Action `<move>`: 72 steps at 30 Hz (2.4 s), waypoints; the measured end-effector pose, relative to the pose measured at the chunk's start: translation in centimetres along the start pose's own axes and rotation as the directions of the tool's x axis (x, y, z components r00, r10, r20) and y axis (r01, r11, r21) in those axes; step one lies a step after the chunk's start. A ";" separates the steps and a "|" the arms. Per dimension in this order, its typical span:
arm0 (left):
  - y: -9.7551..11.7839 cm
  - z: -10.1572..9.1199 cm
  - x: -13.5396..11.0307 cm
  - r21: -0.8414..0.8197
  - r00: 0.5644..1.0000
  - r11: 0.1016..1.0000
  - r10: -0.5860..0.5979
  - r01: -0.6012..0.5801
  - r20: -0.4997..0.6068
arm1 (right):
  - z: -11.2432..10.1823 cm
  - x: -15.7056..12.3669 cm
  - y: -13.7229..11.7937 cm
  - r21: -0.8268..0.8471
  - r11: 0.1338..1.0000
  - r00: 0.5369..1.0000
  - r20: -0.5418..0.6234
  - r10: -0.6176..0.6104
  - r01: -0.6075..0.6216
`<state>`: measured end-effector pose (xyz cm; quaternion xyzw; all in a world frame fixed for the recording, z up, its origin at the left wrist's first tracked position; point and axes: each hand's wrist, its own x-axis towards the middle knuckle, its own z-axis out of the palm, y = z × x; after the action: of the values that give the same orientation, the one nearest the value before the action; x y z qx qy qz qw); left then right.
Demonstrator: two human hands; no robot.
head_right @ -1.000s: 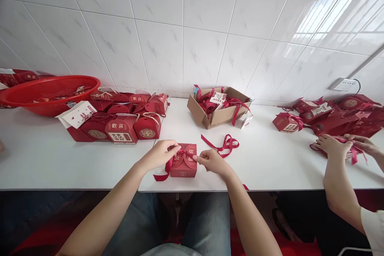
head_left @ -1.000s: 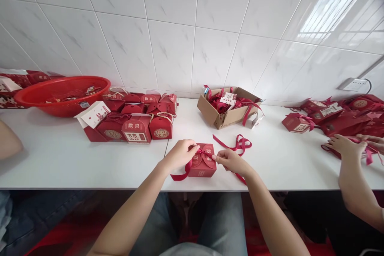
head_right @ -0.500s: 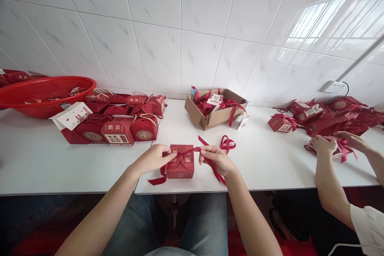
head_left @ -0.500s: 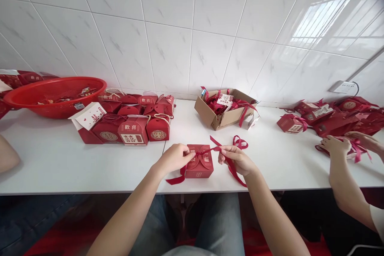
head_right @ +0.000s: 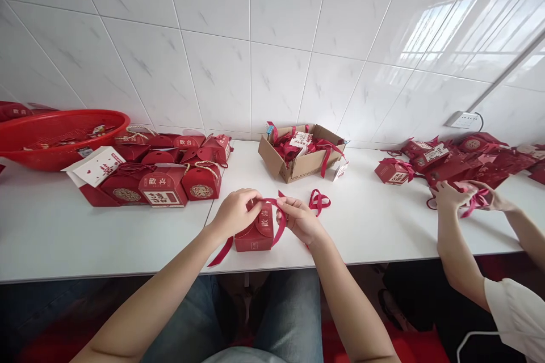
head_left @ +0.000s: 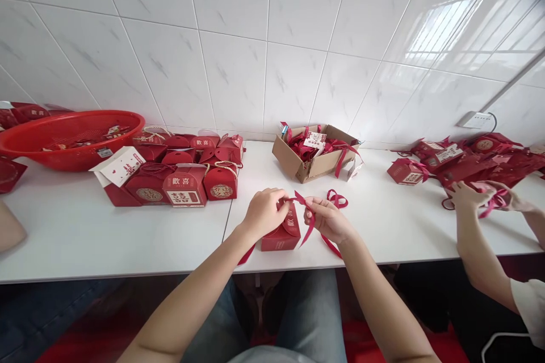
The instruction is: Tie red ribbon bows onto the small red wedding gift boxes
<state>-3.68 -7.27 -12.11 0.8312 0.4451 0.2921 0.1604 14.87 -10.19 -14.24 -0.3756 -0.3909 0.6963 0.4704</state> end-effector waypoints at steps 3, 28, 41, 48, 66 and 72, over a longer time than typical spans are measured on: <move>-0.6 0.2 -0.1 0.000 0.999 1.000 -0.017 0.017 -0.048 | -0.4 -0.5 0.4 -0.124 0.991 0.999 0.007 0.043 -0.042; -5.0 0.4 -4.3 -0.338 0.864 0.796 -0.481 0.502 0.152 | 2.1 1.6 2.6 -0.570 0.801 0.972 -0.017 -0.236 0.184; -1.4 -5.9 1.7 -0.053 0.890 0.983 0.180 -0.174 0.419 | 3.4 2.1 1.8 -0.729 0.674 0.964 -0.076 -0.254 0.120; -2.4 -2.6 6.2 -0.106 0.883 0.970 0.242 -0.217 0.403 | 3.0 1.6 1.7 -0.634 0.750 0.979 0.065 -0.191 0.189; -4.1 -0.3 -2.2 -0.468 0.992 0.877 -0.065 0.107 0.104 | 3.3 2.4 4.3 -0.622 0.726 0.904 -0.065 -0.422 0.294; -4.2 -0.4 -1.8 -0.473 0.981 0.878 0.024 0.070 0.190 | 3.3 2.1 4.2 -0.649 0.690 0.904 -0.009 -0.428 0.320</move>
<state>-7.40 -6.44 -14.67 0.7845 0.3519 0.3100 0.4057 9.87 -9.86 -16.96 -0.4782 -0.6314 0.3798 0.4778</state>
